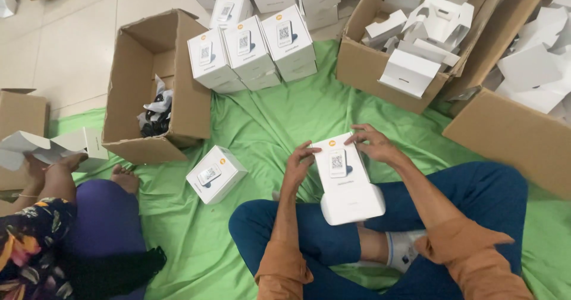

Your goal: The person unboxes small electronics and documents from white boxes and organizes them into shipping cartons.

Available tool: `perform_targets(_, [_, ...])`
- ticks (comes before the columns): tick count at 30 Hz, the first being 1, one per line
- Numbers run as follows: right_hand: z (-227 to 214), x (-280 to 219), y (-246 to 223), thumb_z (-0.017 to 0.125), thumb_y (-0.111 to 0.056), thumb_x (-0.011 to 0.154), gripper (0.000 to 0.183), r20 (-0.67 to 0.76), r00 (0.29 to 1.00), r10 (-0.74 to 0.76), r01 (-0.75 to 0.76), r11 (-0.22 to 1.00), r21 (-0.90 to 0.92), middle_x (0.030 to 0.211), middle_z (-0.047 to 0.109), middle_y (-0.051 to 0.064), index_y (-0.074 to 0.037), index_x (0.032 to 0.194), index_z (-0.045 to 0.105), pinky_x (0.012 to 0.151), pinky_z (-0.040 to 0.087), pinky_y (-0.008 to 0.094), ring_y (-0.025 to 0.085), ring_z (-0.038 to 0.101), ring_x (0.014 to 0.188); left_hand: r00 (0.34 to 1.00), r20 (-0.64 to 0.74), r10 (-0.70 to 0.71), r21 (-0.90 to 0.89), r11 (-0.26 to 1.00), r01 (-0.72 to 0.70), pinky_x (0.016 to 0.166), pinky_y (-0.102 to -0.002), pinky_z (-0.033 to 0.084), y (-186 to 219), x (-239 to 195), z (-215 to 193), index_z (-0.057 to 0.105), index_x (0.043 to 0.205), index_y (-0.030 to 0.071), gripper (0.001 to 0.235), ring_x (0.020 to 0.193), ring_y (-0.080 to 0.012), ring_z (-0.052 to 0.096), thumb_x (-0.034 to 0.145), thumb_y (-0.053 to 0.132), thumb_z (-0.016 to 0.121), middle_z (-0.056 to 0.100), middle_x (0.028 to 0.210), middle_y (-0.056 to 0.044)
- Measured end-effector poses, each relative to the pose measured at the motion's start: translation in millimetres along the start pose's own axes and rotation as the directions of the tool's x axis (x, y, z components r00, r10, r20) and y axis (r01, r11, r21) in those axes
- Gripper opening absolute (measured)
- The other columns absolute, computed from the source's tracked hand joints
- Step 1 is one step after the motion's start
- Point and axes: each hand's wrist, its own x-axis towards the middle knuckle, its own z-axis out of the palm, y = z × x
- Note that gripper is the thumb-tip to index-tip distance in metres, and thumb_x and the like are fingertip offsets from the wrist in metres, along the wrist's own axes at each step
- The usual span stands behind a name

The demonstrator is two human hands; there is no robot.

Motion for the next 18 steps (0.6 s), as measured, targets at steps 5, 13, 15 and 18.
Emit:
perform_targets(5, [-8, -69, -38, 0.061, -0.017, 0.092, 0.063, 0.137, 0.962, 0.238, -0.264, 0.938, 0.224, 0.163, 0.039, 0.013, -0.029, 0.153, 0.049, 0.112, 0.041, 0.044, 0.033, 0.046, 0.140, 0.916, 0.114, -0.384, 0.078, 0.923, 0.377, 0.104, -0.045, 0.047, 86, -23, 28, 0.047, 0.151, 0.002, 0.064, 0.136, -0.0307, 0.051, 0.094, 0.018, 0.071, 0.044, 0.153, -0.012])
perform_targets(13, [2, -86, -58, 0.074, -0.048, 0.081, 0.099, 0.031, 0.930, 0.366, -0.366, 0.931, 0.005, 0.158, 0.045, 0.015, -0.022, 0.163, 0.025, 0.114, 0.044, 0.045, 0.032, 0.051, 0.141, 0.763, -0.091, -0.639, 0.125, 0.753, 0.646, 0.053, -0.031, 0.063, 94, -24, 49, 0.061, 0.132, -0.006, 0.056, 0.084, -0.0292, 0.077, 0.097, 0.037, 0.068, 0.074, 0.117, -0.027])
perform_targets(15, [-5, -92, -67, 0.068, -0.049, 0.092, 0.083, 0.012, 0.878, 0.479, -0.475, 0.866, 0.153, 0.158, 0.049, 0.018, -0.020, 0.162, 0.033, 0.114, 0.044, 0.046, 0.033, 0.049, 0.142, 0.795, -0.137, -0.591, 0.181, 0.774, 0.607, 0.060, -0.030, 0.061, 117, -33, 48, 0.064, 0.132, -0.002, 0.050, 0.080, -0.0257, 0.074, 0.098, 0.034, 0.065, 0.075, 0.109, -0.018])
perform_targets(18, [-35, -108, -100, 0.051, -0.048, 0.095, 0.080, 0.186, 0.908, 0.375, -0.415, 0.746, 0.521, 0.155, 0.049, 0.018, -0.020, 0.163, 0.022, 0.097, 0.057, 0.049, 0.031, 0.056, 0.134, 0.876, -0.042, -0.481, -0.068, 0.876, 0.477, 0.068, -0.026, 0.056, 158, -45, 39, 0.067, 0.134, -0.001, 0.044, 0.077, -0.0148, 0.064, 0.105, 0.031, 0.058, 0.075, 0.117, -0.011])
